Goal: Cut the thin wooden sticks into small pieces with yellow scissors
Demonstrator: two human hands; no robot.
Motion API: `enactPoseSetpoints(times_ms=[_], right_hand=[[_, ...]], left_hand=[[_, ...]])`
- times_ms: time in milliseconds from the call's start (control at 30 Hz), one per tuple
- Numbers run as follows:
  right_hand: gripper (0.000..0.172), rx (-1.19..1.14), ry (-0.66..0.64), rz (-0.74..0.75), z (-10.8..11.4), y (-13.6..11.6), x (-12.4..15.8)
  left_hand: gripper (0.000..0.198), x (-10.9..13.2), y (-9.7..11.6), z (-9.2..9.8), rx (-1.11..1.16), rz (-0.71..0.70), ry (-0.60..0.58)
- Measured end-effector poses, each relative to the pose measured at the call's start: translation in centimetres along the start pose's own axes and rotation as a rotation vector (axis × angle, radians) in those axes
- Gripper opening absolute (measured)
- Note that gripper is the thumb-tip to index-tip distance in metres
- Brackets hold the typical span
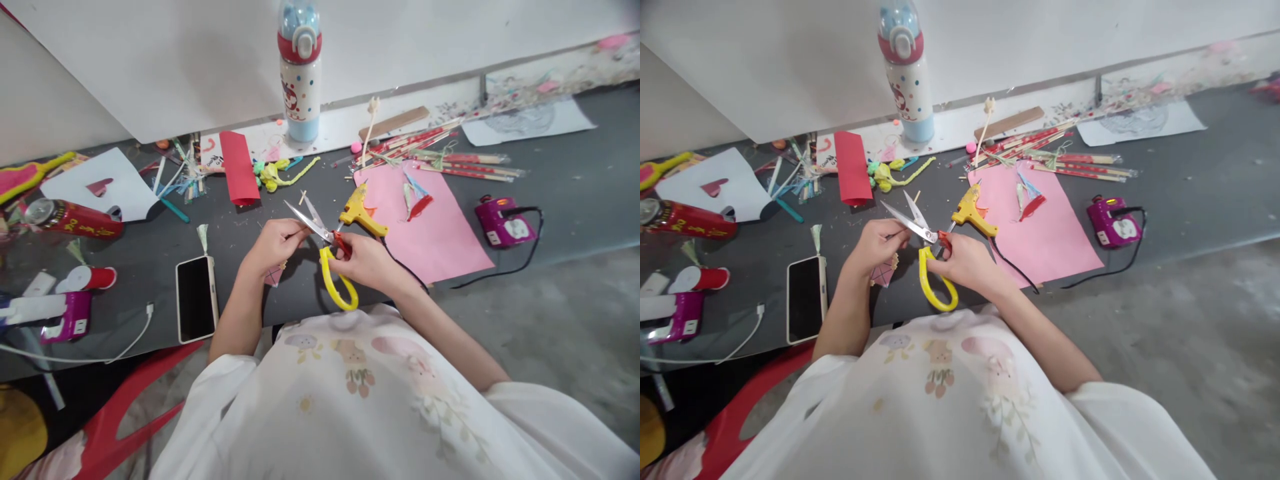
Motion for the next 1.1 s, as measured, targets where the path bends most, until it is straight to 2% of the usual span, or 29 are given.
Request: enactPoseSetpoints(times_ms=[133, 333, 500, 700, 800, 967, 1100], right_hand=[[0.029, 0.027, 0.019, 0.027, 0.2, -0.3, 0.1], [0.028, 0.066, -0.027, 0.008, 0.3, 0.1, 0.3], [0.032, 0.054, -0.034, -0.009, 0.3, 0.4, 0.2], [0.034, 0.062, 0.01, -0.043, 0.4, 0.8, 0.0], [0.031, 0.029, 0.019, -0.027, 0.4, 0.8, 0.0], [0.026, 0.005, 0.081, 0.031, 0.7, 0.3, 0.1], [0.026, 0.027, 0.069, 0.048, 0.8, 0.0, 0.0]], left_hand=[[0.036, 0.0, 0.4, -0.4, 0.061, -0.001, -0.056], [0.037, 0.1, 0.0, 0.6, 0.01, 0.025, 0.057], [0.038, 0.1, -0.5, 0.8, -0.073, -0.008, 0.084], [0.024, 0.3, -0.7, 0.4, -0.331, -0.086, 0.189], [0.029, 0.5, -0.5, 0.2, -0.346, -0.123, 0.164], [0.034, 0.5, -0.1, -0.1, -0.109, -0.099, 0.055], [0.032, 0.5, 0.2, -0.3, -0.061, -0.093, 0.029]])
Point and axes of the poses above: each hand's wrist, its own x-axis away from the middle knuckle, its own z-axis out of the back of the hand, y = z × x, the point moved 4 cm from there along -x, towards the middle knuckle, and after that the axes turned 15 degrees about x, right-handed, at the moved point
